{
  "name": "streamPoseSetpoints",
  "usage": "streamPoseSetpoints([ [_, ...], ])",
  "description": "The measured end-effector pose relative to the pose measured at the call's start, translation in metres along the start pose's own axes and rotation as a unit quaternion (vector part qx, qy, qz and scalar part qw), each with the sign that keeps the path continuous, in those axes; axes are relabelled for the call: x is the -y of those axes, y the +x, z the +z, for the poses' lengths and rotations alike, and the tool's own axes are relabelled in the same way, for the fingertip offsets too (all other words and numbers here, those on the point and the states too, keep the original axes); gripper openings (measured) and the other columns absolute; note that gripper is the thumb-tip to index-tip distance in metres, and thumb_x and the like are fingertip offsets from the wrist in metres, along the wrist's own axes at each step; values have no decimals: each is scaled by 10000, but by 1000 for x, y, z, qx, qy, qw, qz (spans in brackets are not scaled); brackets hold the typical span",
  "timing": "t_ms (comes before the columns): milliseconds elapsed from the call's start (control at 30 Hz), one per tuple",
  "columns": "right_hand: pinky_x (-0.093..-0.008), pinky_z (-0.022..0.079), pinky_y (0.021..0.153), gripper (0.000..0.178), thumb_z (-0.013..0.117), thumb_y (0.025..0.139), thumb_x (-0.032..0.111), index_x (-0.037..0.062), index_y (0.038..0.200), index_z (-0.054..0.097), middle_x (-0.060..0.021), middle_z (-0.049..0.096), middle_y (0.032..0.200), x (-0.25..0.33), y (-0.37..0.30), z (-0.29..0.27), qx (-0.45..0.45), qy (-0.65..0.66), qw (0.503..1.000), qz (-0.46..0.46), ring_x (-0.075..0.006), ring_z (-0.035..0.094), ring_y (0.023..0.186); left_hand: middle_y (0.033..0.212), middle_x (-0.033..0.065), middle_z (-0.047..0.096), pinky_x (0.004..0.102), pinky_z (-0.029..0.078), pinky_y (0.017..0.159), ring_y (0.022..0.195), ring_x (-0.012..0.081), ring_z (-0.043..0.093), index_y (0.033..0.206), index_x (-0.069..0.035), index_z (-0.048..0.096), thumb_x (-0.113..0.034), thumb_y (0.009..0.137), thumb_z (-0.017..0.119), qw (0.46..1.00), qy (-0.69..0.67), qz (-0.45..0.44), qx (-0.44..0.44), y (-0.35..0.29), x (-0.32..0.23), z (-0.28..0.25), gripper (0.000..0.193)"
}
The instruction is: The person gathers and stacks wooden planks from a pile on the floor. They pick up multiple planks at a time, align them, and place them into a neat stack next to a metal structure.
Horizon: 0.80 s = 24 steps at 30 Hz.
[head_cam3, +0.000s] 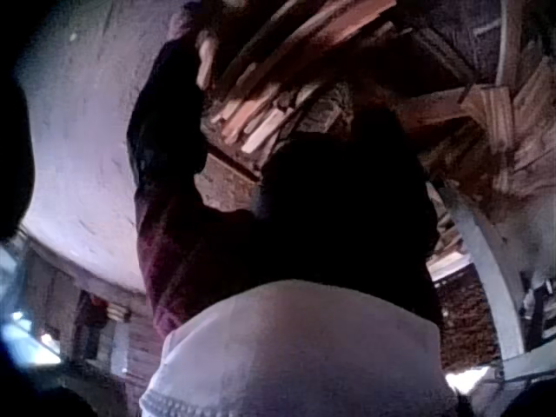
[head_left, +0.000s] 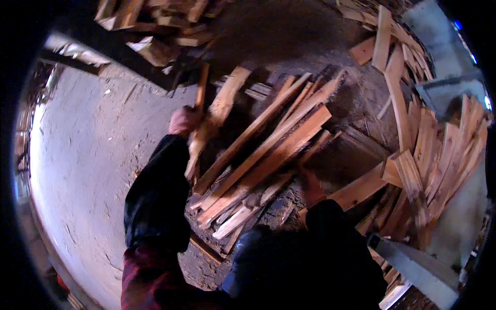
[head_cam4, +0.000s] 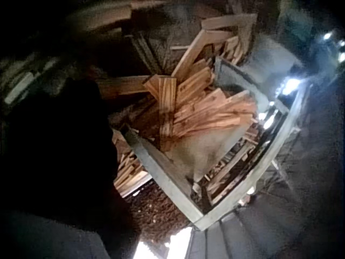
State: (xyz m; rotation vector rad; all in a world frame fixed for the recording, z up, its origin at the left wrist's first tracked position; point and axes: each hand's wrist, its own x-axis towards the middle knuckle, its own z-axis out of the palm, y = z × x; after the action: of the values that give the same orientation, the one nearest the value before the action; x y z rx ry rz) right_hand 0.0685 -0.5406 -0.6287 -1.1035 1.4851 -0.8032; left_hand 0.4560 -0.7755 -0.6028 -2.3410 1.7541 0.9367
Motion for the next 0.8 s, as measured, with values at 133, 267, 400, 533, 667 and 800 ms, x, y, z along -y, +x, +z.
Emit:
streamPoseSetpoints([
  [133,-348,366,1068,373,387,1024,249,51,1292,555,-131,608,1236,-31,12,-8,88,167,980,66,-229,565,1119,1178,107,636,338,477,919,1038,204,607,1264,-9,572,-339,956,574,898,-404,133,117,37,40,38,451],
  [267,-378,366,1079,401,378,1006,217,74,1357,509,-161,582,1293,-33,19,24,51,-69,995,-41,-283,550,1182,1204,113,615,339,478,923,1061,212,595,1301,-25,529,-316,961,559,954,-182,199,131,53,87,89,449],
  [400,-363,385,1052,526,469,934,324,36,1374,473,-183,559,1311,56,54,56,89,21,995,47,-292,549,1174,1231,119,594,340,480,926,1083,221,583,1337,-41,486,-294,965,543,958,-74,241,137,55,88,106,454],
  [533,-348,405,1025,694,561,863,431,-3,1390,437,-205,537,1329,76,67,60,100,-5,992,74,-302,547,1167,1257,125,572,340,481,930,1106,229,570,1374,-57,444,-271,969,528,947,-24,268,173,53,81,135,466],
  [667,-333,424,999,882,653,791,538,-42,1407,401,-226,514,1346,122,81,70,138,-41,987,66,-311,545,1159,1283,131,551,341,483,934,1128,238,558,1410,-73,401,-249,974,513,956,0,256,143,59,122,87,484],
  [800,-357,409,1014,917,656,787,611,-6,1420,410,-229,522,1338,98,21,-5,-4,-39,995,93,-305,523,1191,1310,137,530,342,484,937,1151,246,545,1447,-89,358,-226,978,497,946,11,279,162,63,106,97,508],
])
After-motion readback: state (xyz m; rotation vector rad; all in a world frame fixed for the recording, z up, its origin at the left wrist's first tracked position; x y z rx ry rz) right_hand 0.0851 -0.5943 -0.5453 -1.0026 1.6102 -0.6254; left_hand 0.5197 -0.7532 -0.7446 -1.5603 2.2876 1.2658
